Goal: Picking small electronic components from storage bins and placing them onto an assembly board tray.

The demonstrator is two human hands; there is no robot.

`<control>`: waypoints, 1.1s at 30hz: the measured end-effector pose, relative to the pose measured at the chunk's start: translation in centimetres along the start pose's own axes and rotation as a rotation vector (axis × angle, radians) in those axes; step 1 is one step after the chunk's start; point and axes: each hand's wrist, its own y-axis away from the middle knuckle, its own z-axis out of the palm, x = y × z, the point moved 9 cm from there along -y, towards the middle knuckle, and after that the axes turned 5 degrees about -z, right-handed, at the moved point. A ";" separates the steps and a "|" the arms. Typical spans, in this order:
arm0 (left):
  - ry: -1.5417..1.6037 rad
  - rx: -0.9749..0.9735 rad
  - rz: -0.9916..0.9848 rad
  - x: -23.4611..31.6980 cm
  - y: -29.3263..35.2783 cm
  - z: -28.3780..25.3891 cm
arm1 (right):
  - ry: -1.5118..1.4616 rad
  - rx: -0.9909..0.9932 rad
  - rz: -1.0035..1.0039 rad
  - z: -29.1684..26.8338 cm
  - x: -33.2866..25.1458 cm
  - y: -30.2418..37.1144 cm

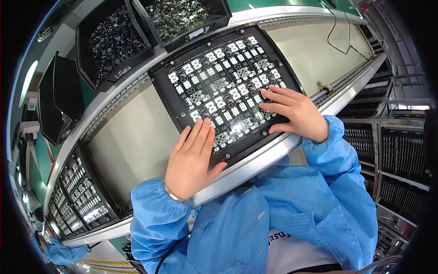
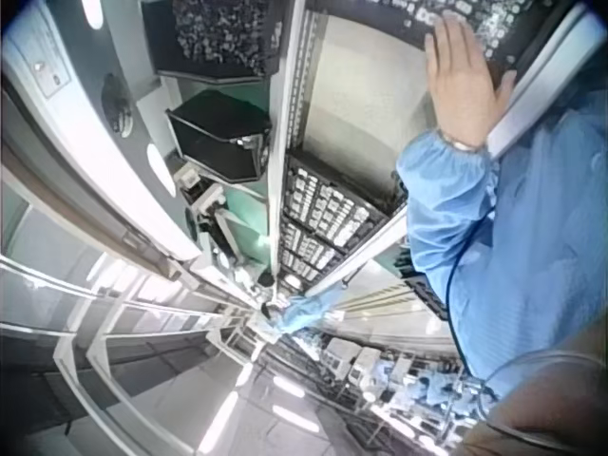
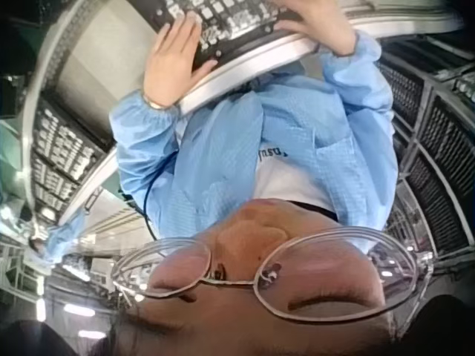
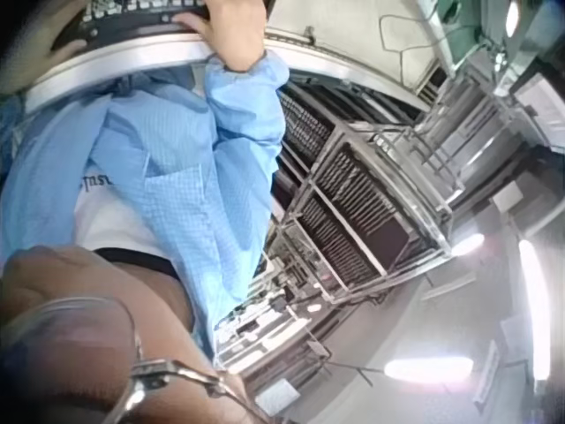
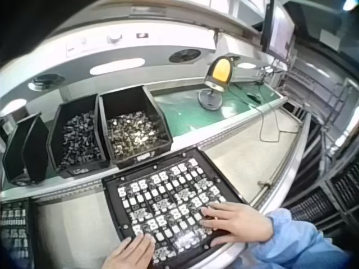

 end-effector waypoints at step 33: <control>-0.327 0.208 0.365 4.0 -0.1 0.0 | 0.194 0.171 -0.459 0.3 -3.3 0.0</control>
